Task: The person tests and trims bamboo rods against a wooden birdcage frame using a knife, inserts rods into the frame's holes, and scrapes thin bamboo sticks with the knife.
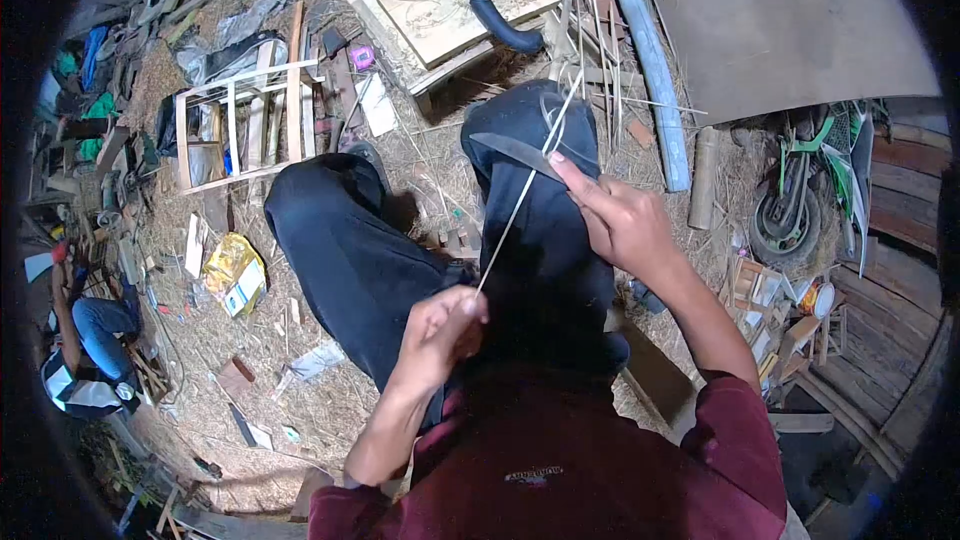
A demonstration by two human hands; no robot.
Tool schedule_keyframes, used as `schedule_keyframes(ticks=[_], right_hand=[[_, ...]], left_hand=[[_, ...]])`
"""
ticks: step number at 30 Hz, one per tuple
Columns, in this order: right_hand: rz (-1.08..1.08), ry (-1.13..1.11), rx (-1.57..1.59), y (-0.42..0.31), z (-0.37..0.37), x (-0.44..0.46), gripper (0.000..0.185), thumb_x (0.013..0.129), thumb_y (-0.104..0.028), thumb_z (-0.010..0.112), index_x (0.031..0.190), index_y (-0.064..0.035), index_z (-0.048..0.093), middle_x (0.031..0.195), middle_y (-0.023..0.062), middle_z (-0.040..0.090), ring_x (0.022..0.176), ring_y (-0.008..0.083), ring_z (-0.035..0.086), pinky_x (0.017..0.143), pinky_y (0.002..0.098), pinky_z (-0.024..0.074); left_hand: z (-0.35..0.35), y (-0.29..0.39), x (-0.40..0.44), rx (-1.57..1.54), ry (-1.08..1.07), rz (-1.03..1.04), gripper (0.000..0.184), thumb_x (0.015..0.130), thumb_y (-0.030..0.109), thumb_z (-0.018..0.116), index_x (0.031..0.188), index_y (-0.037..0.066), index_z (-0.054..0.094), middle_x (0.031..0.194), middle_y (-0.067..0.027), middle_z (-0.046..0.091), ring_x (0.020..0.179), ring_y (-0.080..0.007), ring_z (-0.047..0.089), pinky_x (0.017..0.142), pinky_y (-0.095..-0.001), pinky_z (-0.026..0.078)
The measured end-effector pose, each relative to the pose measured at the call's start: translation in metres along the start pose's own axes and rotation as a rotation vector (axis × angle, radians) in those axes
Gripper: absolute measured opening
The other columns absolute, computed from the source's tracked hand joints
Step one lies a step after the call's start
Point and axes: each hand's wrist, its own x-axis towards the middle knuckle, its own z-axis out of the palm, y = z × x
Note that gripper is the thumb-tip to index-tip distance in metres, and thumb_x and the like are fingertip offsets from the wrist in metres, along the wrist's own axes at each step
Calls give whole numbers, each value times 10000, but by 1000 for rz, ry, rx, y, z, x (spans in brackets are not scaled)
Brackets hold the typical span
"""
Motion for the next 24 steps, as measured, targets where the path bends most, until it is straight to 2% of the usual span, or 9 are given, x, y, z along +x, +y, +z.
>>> schedule_keyframes(ticks=[7,13,15,18,19,20,21,22,24], right_hand=[[84,140,105,3,15,-10,618,850,-100,566,1416,-320,454,684,141,586,572,344,603,571,470,531],[350,314,266,57,-2,-2,495,931,-70,490,1415,-168,468,989,250,657,863,366,657,808,359,520],[263,356,350,46,-7,5,454,945,-68,482,1398,-110,481,1102,237,645,963,346,657,836,328,503],[68,246,441,15,-12,5,464,944,-27,467,1401,39,417,1251,203,610,1109,234,626,936,318,486],[-88,223,347,9,-11,5,472,926,-20,491,1390,44,432,1202,197,644,1035,243,670,905,321,508],[-120,144,269,1,-11,2,499,895,-22,529,1389,-44,464,1030,173,656,855,258,662,782,351,522],[-157,68,193,-6,-10,-1,540,864,-25,567,1389,-132,497,858,150,668,675,273,654,660,381,537],[-136,-60,65,-14,-15,-1,566,852,-34,582,1386,-208,513,748,135,636,585,280,616,585,398,522],[-120,-3,54,-10,1,0,593,850,-98,586,1387,-330,487,670,112,557,517,296,583,500,414,511]], left_hand=[[-24,-6,-41,-41,-60,-41,278,1016,220,492,861,-5,545,565,56,349,482,-32,283,459,-214,239],[-43,-13,-71,10,-51,-72,267,1021,199,473,874,-5,560,560,59,345,472,-27,276,451,-215,234],[-31,-6,-64,135,18,-62,262,1021,195,474,884,-6,573,571,53,396,473,-28,320,449,-212,257],[-3,8,-17,301,-27,138,249,1021,199,465,900,26,596,611,44,455,532,-24,385,485,-203,304],[4,6,4,371,40,208,211,1004,151,483,894,17,605,619,25,471,547,-39,412,508,-213,335],[16,9,25,575,123,428,154,973,88,502,906,3,611,620,2,509,565,-81,481,540,-250,397],[23,6,48,662,160,713,116,942,46,512,928,-9,613,628,-79,571,572,-158,558,571,-300,446],[31,14,59,678,173,665,130,953,68,517,913,-9,615,627,-59,544,577,-125,513,555,-282,410],[42,29,71,713,193,562,175,973,112,527,884,-9,618,625,-19,490,586,-58,423,522,-247,337]])
